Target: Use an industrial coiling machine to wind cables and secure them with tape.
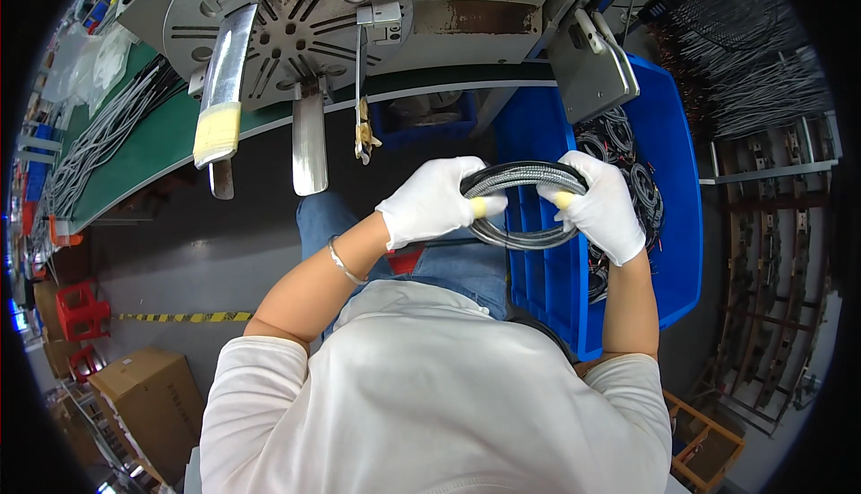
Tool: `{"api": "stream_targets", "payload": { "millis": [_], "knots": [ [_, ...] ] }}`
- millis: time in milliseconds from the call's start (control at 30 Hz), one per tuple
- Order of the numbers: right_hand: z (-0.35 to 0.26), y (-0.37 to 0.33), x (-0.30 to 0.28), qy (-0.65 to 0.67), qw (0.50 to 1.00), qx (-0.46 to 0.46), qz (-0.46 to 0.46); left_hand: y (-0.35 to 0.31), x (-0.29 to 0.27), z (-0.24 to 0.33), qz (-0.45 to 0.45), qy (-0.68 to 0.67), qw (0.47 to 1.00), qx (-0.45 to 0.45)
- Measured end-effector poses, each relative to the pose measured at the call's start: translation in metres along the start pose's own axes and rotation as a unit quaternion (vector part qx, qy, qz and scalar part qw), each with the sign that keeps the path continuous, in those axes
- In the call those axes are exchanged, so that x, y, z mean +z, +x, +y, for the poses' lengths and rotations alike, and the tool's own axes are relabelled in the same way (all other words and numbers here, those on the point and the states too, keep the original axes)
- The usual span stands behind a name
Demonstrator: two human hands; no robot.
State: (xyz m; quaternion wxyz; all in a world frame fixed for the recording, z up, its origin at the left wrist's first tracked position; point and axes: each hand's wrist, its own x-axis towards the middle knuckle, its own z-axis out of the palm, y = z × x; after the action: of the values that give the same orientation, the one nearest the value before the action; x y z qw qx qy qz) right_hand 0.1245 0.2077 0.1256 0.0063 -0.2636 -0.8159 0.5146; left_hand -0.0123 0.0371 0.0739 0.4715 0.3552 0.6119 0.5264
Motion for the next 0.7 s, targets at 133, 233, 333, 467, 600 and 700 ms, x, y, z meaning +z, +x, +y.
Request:
{"api": "stream_targets", "payload": {
  "millis": [133, 233, 333, 467, 600, 700],
  "knots": [
    [-0.003, -0.008, -0.008, 0.096, 0.986, 0.025, -0.134, -0.007, -0.008, 0.003, -0.09, -0.068, 0.992, -0.056],
    [-0.012, -0.012, -0.014, 0.127, 0.968, 0.05, -0.213, -0.014, -0.012, 0.005, -0.236, -0.121, 0.958, -0.112],
    [-0.013, -0.011, -0.013, 0.096, 0.963, 0.065, -0.244, -0.005, -0.016, 0.005, -0.309, -0.032, 0.942, -0.129],
    [-0.003, -0.01, 0.001, -0.04, 0.981, -0.072, -0.177, -0.003, -0.007, 0.011, -0.189, -0.123, 0.973, -0.039],
    [-0.013, -0.012, 0.006, -0.054, 0.981, 0.043, -0.179, -0.005, 0.005, 0.01, -0.112, -0.137, 0.984, -0.036],
    [-0.011, -0.015, 0.01, -0.065, 0.987, -0.03, -0.144, -0.006, 0.0, 0.009, -0.167, -0.179, 0.966, -0.077]
  ]
}}
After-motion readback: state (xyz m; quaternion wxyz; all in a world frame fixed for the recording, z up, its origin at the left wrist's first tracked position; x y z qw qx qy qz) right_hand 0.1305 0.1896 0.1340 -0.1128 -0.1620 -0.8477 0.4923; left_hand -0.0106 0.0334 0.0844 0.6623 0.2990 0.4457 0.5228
